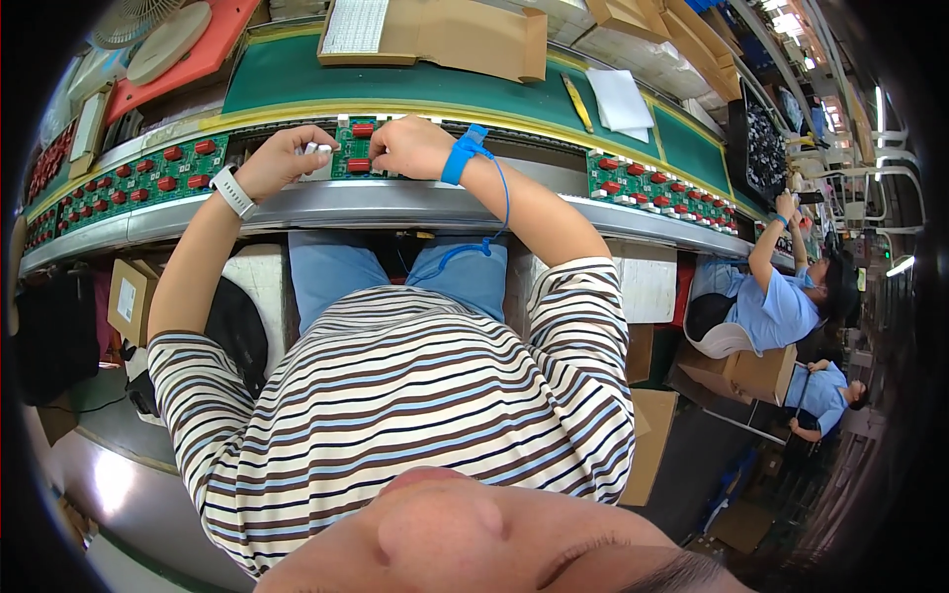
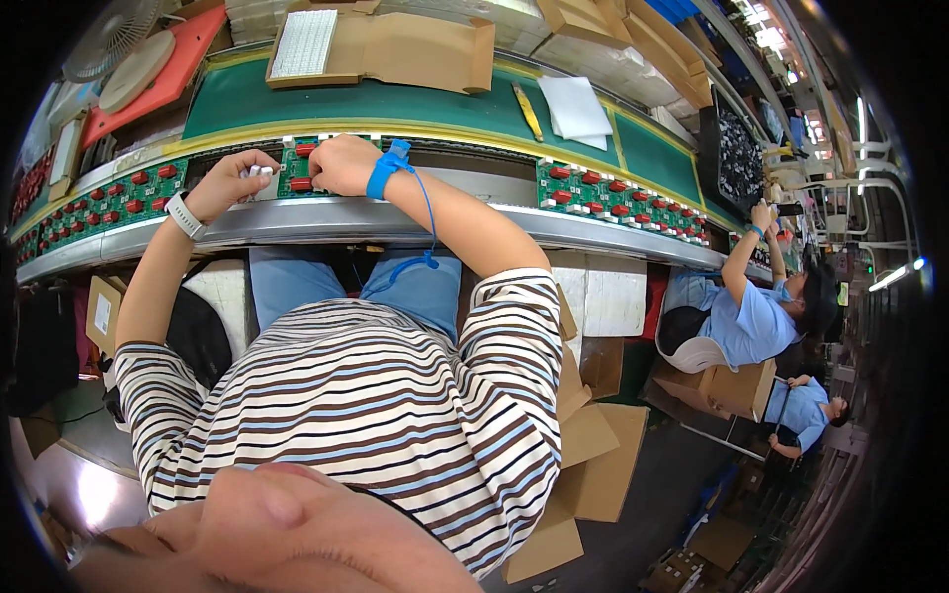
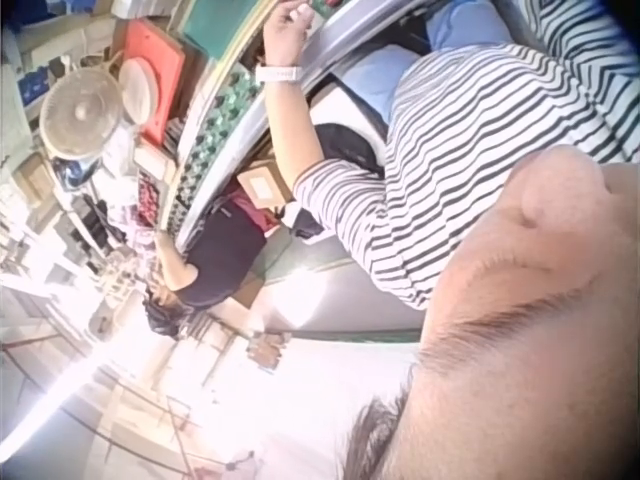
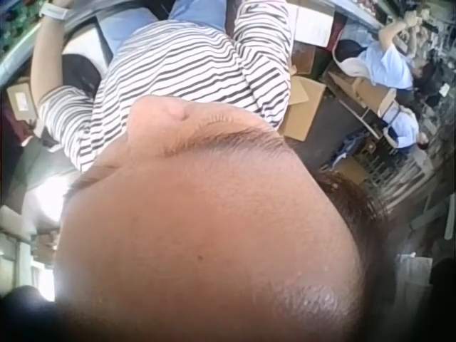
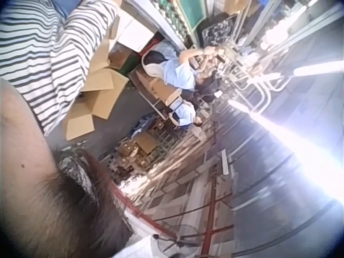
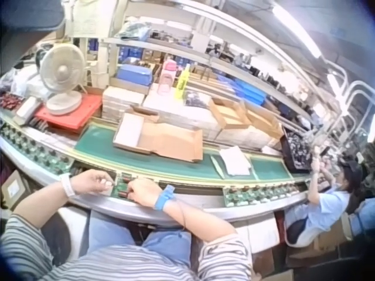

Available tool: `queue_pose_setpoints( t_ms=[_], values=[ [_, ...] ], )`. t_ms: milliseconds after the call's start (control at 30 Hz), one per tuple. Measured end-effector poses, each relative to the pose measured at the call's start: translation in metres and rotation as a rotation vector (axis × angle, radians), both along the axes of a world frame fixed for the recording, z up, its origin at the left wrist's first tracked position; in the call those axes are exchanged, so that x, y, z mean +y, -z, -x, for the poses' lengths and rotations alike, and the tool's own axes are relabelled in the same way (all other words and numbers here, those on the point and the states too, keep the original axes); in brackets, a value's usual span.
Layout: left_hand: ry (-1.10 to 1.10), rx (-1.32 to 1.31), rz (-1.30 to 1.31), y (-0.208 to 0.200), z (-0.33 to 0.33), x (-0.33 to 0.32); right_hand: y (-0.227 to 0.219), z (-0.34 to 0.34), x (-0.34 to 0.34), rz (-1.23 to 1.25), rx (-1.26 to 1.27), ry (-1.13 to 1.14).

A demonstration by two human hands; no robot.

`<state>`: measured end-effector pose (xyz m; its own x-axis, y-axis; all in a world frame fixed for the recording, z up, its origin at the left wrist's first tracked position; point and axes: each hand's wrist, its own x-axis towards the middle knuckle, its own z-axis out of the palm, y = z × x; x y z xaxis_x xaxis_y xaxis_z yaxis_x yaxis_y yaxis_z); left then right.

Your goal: The person assembles circuit boards on a conveyor line by picking components from a box and inserting them onto the boards by hand, occasionally sliding the boards down the track.

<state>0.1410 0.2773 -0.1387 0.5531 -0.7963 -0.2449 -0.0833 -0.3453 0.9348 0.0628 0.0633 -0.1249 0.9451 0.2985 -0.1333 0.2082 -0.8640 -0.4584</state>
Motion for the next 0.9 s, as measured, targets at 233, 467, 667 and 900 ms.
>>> queue_pose_setpoints(
  t_ms=[233,467,667,900],
  values=[
    [-0.017,-0.079,-0.031,-0.001,0.003,0.000,-0.004,0.000,0.002,0.006,0.071,0.035],
    [0.012,-0.429,0.029,0.018,-0.003,0.002,-0.002,0.004,0.006,0.045,0.016,-0.042],
    [0.027,-0.582,-0.041,0.009,0.007,-0.003,-0.003,0.001,0.002,-0.100,-0.149,-0.040],
    [0.042,-0.724,-0.033,0.011,0.012,-0.003,-0.016,-0.003,0.009,-0.198,-0.055,0.097]
  ],
)
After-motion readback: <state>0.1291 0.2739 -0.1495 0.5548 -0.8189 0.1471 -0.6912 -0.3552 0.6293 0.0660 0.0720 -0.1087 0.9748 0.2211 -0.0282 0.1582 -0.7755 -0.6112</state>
